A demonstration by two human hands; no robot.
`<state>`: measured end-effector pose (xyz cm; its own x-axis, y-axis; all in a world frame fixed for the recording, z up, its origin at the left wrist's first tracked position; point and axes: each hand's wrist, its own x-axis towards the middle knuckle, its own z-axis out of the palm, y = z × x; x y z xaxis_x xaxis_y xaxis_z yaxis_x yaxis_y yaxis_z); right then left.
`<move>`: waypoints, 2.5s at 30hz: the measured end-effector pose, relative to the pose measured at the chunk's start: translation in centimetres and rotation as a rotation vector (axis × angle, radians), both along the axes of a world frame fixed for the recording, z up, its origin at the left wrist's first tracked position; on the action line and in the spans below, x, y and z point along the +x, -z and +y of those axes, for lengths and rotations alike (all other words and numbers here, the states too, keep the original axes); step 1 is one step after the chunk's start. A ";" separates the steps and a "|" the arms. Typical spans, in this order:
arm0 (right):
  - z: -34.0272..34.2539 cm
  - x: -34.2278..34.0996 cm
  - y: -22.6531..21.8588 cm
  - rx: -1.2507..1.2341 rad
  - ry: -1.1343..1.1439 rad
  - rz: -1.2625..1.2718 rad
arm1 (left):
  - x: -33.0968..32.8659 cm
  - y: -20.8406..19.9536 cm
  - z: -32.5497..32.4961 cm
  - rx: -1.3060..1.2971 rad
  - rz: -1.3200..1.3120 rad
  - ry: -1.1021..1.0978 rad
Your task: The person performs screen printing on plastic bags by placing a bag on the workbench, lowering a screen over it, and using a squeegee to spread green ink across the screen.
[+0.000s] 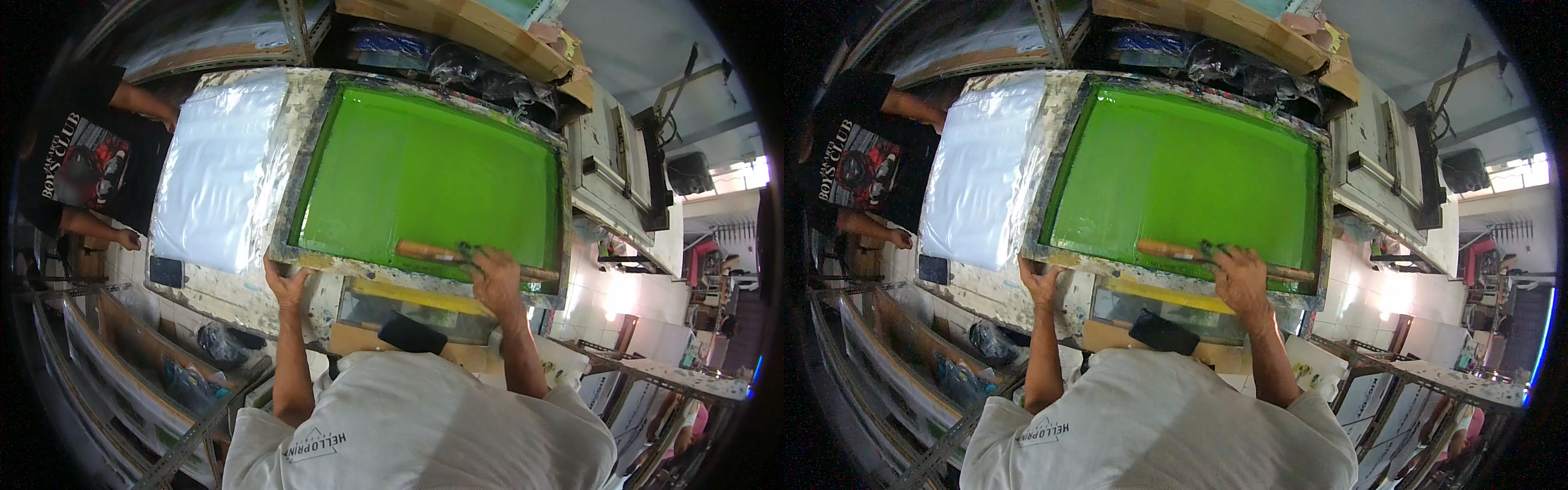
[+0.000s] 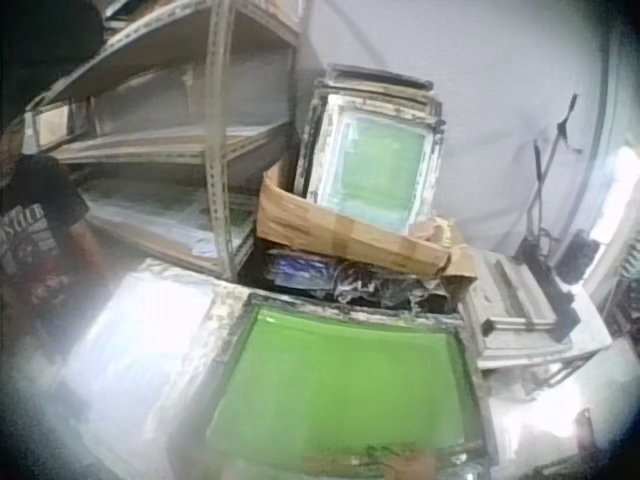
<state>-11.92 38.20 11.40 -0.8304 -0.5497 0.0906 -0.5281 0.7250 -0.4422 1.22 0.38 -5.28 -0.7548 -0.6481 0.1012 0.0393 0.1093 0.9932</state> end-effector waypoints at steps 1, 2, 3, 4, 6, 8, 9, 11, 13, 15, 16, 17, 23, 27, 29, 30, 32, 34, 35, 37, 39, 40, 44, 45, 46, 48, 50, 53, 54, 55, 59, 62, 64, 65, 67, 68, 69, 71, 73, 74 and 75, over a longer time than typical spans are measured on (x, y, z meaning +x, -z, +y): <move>0.0 -0.6 -0.3 -0.008 0.018 -0.051 | -0.1 0.0 -0.1 0.007 0.024 0.007; 0.0 -1.1 -0.4 -0.035 0.024 -0.129 | -0.1 0.1 -0.2 0.014 0.048 0.013; -0.1 -1.7 -0.2 -0.061 0.028 -0.206 | -0.1 0.1 -0.3 0.021 0.073 0.017; -0.1 -2.1 0.1 -0.090 0.029 -0.280 | -0.1 0.2 -0.6 -0.087 0.058 -0.004; 0.6 -2.1 3.2 0.003 -0.031 -0.236 | -0.3 0.3 -1.0 -0.296 0.026 -0.039; 0.3 -1.5 4.6 0.116 -0.057 -0.157 | -0.3 0.1 -1.1 -0.403 0.013 -0.084; -0.1 -0.9 5.1 0.184 -0.049 -0.093 | -0.4 0.0 -1.1 -0.457 0.007 -0.107; -0.3 -0.7 6.4 0.275 -0.018 -0.052 | -0.5 -1.2 -0.6 -0.501 -0.063 -0.117; -0.3 -1.2 9.2 0.325 0.035 -0.094 | -0.5 -1.2 -0.6 -0.530 -0.114 -0.125; -0.2 -3.3 10.7 0.253 0.063 -0.023 | -0.3 -0.7 -0.9 -0.546 -0.147 -0.139; -0.3 -4.5 11.4 0.217 0.076 0.007 | -0.1 -0.7 -0.9 -0.529 -0.146 -0.144; -0.3 -6.0 12.0 0.176 0.085 0.034 | -0.3 -1.0 -0.7 -0.511 -0.141 -0.149; -0.6 -17.6 15.0 0.044 0.101 0.127 | -0.2 -1.1 -0.5 -0.501 -0.146 -0.178; -0.8 -25.7 16.5 0.046 0.082 0.237 | -0.2 -1.5 -0.4 -0.527 -0.146 -0.172; -1.6 -29.0 15.7 0.045 0.111 0.276 | -0.3 -1.1 -0.6 -0.496 -0.127 -0.167; -1.9 -30.5 15.5 0.044 0.125 0.288 | -0.2 -0.9 -0.6 -0.478 -0.115 -0.165; -2.7 -32.3 14.1 0.062 0.114 0.284 | -0.1 -0.8 -0.6 -0.450 -0.084 -0.167; -3.0 -33.1 12.8 0.104 0.082 0.241 | 0.0 -0.6 -0.7 -0.429 -0.068 -0.167; -2.8 -33.5 12.5 0.083 0.070 0.262 | 0.1 -0.5 -0.8 -0.423 -0.067 -0.168; -2.6 -33.7 11.8 0.039 0.043 0.297 | -0.2 -0.6 -0.7 -0.417 -0.037 -0.170; -2.6 -34.2 10.0 0.070 0.036 0.223 | -0.8 -1.4 -0.3 -0.420 0.020 -0.175; -2.8 -34.1 9.1 0.085 0.033 0.183 | -0.7 -1.1 -0.4 -0.424 0.017 -0.187; -3.3 -33.1 9.6 -0.001 -0.019 0.365 | -0.2 0.1 -0.4 -0.347 -0.007 -0.206; -3.2 -33.1 9.3 -0.009 -0.013 0.348 | -0.2 0.2 -0.3 -0.304 -0.017 -0.203; -3.0 -33.0 9.0 -0.016 -0.003 0.333 | -0.1 0.3 -0.3 -0.287 0.002 -0.197; -1.5 -33.9 9.8 -0.096 -0.005 0.366 | 0.1 0.6 -0.4 -0.253 0.041 -0.181; -0.9 -33.7 9.2 -0.166 -0.013 0.331 | 0.8 1.9 -0.8 -0.203 0.040 -0.170; 0.8 -32.6 6.9 -0.282 0.073 0.130 | 1.1 2.7 -0.7 -0.120 0.047 -0.168; 1.6 -31.9 6.9 -0.348 0.162 0.023 | 1.0 2.7 -0.6 -0.091 0.051 -0.166; 2.5 -31.0 6.6 -0.413 0.252 -0.080 | 0.7 2.7 -0.4 -0.106 0.053 -0.191; 0.4 -20.5 -2.7 -0.439 0.296 -0.470 | 0.3 2.3 -0.3 -0.253 0.106 -0.319; 0.8 -13.7 -3.8 -0.443 0.096 -0.255 | -2.0 0.2 -0.6 -0.334 0.254 -0.329; 0.3 -9.8 -6.5 -0.177 0.060 -0.114 | -4.0 -3.4 -0.3 -0.300 0.291 -0.343; 0.0 -8.1 -8.0 -0.088 0.037 -0.065 | -4.9 -5.0 -0.4 -0.299 0.318 -0.342; -0.6 -5.8 -10.6 0.080 -0.016 0.029 | -6.9 -8.1 -0.6 -0.309 0.373 -0.348; -1.0 -5.4 -11.7 0.070 -0.018 0.092 | -8.1 -9.9 -0.6 -0.313 0.445 -0.342; -1.4 -5.2 -12.9 0.065 -0.018 0.151 | -9.5 -11.6 -0.6 -0.312 0.512 -0.336; -1.5 -5.3 -14.3 0.046 -0.020 0.318 | -11.3 -14.8 -0.8 -0.287 0.487 -0.333; -1.4 -7.9 -15.3 0.026 -0.017 0.533 | -13.2 -18.0 -0.3 -0.232 0.520 -0.293; -1.6 -9.2 -16.4 -0.002 -0.020 0.468 | -13.7 -19.0 0.0 -0.183 0.525 -0.283; -1.9 -10.4 -17.8 -0.027 -0.019 0.402 | -14.3 -19.9 0.5 -0.132 0.530 -0.268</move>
<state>-22.32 36.31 29.15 -0.7155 -0.5579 0.4205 -0.6762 0.7042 -0.2164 -13.06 0.84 14.65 -0.3923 -0.7649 0.5109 0.4784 0.3047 0.8236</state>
